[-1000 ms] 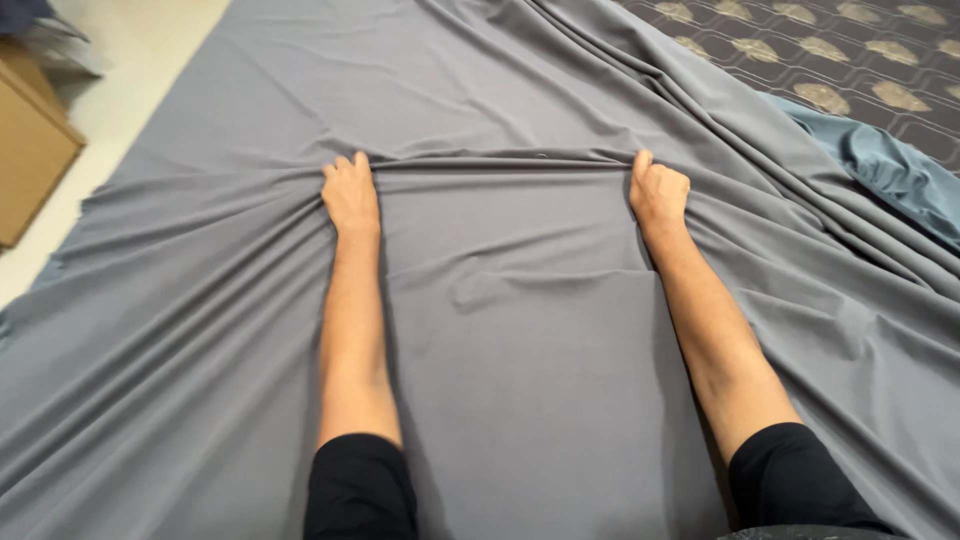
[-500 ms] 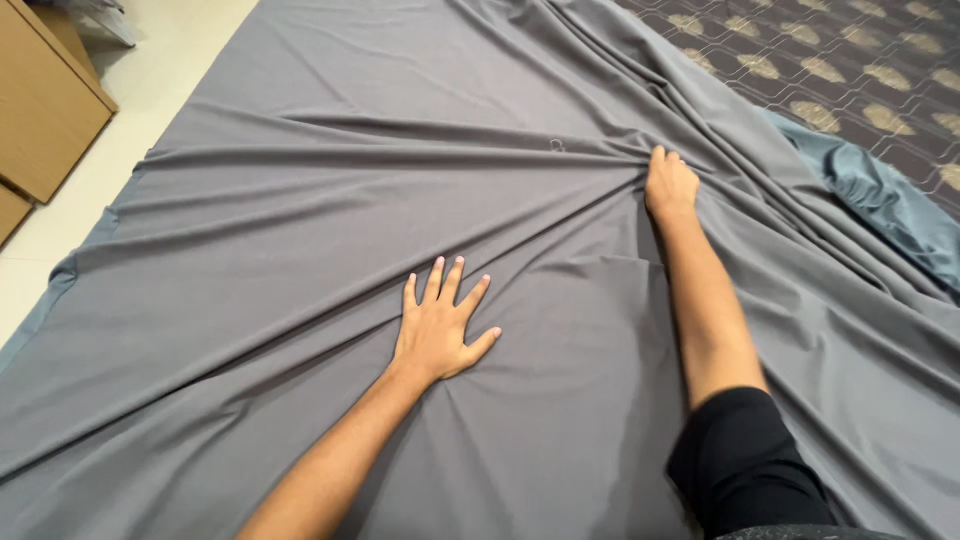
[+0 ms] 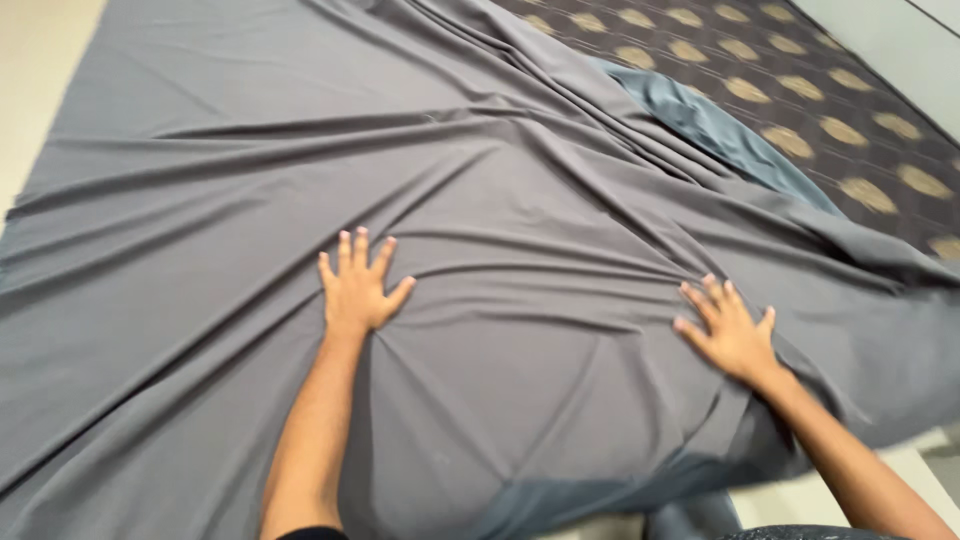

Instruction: The person fits a grey bedsheet over a mattress, pulling the elasticated corners down and tucking the edges under the mattress sides.

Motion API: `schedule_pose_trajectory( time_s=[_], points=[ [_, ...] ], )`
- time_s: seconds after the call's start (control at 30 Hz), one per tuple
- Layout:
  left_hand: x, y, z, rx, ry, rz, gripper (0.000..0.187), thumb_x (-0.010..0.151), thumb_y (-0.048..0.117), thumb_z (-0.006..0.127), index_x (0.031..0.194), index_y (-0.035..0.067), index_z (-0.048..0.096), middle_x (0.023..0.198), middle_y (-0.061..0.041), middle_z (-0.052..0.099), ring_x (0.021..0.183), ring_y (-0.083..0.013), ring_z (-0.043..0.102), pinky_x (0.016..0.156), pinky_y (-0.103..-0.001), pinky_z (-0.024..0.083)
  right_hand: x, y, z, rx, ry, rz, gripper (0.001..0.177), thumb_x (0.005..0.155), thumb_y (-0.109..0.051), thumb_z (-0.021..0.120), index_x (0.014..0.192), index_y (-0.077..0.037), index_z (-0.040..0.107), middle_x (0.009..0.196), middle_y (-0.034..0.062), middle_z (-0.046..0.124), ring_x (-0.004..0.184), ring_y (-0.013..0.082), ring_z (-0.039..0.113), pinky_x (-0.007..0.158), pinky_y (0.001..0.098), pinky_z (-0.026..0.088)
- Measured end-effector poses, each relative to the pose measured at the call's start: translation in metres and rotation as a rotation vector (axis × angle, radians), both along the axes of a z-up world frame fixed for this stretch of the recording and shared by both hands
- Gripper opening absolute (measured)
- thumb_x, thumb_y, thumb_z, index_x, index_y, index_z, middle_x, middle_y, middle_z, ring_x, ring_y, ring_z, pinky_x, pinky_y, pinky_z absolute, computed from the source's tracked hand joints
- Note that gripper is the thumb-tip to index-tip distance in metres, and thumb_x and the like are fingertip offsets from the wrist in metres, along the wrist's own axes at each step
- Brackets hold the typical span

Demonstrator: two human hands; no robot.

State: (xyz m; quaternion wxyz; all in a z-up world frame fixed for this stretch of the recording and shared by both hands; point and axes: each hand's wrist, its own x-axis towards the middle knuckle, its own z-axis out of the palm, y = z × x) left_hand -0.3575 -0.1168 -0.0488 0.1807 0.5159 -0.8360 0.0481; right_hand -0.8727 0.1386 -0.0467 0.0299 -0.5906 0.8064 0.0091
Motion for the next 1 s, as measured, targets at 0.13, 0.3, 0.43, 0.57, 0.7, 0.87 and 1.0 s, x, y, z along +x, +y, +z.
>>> schedule_pose_trajectory(
  time_s=[0.13,0.3,0.43,0.57,0.7,0.87,1.0],
  points=[
    [0.003,0.006,-0.003,-0.015,0.006,0.019,0.083,0.087,0.071,0.054,0.154,0.024,0.047,0.163,-0.022,0.033,0.153,-0.0405,0.023,0.117,-0.070,0.015,-0.031,0.004,-0.004,-0.067,-0.057,-0.004,0.076,0.087,-0.070,0.049,0.156,-0.041,0.037,0.170,0.0039,0.020,0.158,0.0298,0.014,0.111,0.0793,0.012],
    [0.005,0.003,-0.009,-0.037,0.044,-0.010,0.080,0.089,0.069,0.054,0.154,0.021,0.050,0.166,-0.017,0.034,0.155,-0.0373,0.021,0.119,-0.069,0.013,-0.054,0.006,-0.005,-0.086,-0.068,0.191,0.076,0.089,-0.066,0.053,0.157,-0.037,0.037,0.169,0.0083,0.020,0.156,0.0335,0.013,0.110,0.0772,0.012],
    [0.006,0.007,-0.004,-0.114,-0.049,0.045,0.078,0.090,0.068,0.054,0.149,0.018,0.053,0.163,-0.016,0.038,0.154,-0.0366,0.024,0.118,-0.069,0.015,-0.054,-0.005,-0.005,-0.204,-0.084,0.323,0.072,0.090,-0.060,0.054,0.155,-0.034,0.041,0.169,0.0088,0.025,0.157,0.0329,0.017,0.113,0.0750,0.013],
    [-0.011,0.023,-0.003,-0.381,-0.257,0.083,0.059,0.098,0.056,0.060,0.133,0.009,0.063,0.138,-0.014,0.058,0.133,-0.0337,0.049,0.114,-0.060,0.032,-0.062,-0.004,-0.010,-0.252,-0.105,0.324,0.071,0.089,-0.059,0.056,0.153,-0.032,0.044,0.168,0.0100,0.029,0.157,0.0332,0.020,0.113,0.0737,0.014],
    [-0.033,0.114,0.007,-0.260,-0.018,0.041,0.048,0.092,0.049,0.068,0.115,0.007,0.066,0.112,-0.011,0.063,0.104,-0.0305,0.058,0.092,-0.053,0.043,-0.076,-0.025,-0.009,-0.270,-0.123,0.417,0.071,0.089,-0.059,0.056,0.153,-0.032,0.045,0.168,0.0085,0.031,0.157,0.0318,0.022,0.115,0.0720,0.016],
    [-0.033,0.282,0.038,-0.053,0.278,-0.221,0.060,0.081,0.052,0.074,0.116,0.005,0.067,0.134,-0.017,0.061,0.124,-0.0377,0.054,0.090,-0.050,0.044,-0.089,-0.038,-0.013,-0.264,-0.101,0.445,0.074,0.089,-0.060,0.056,0.156,-0.031,0.042,0.168,0.0122,0.028,0.155,0.0334,0.023,0.113,0.0753,0.016],
    [-0.061,0.356,0.051,0.040,0.265,-0.273,0.065,0.072,0.050,0.080,0.116,0.004,0.067,0.129,-0.016,0.061,0.121,-0.0373,0.052,0.094,-0.051,0.043,-0.065,-0.016,0.004,-0.380,-0.051,0.455,0.071,0.091,-0.054,0.060,0.152,-0.018,0.050,0.164,0.0177,0.037,0.149,0.0354,0.036,0.108,0.0766,0.021]
  ],
)
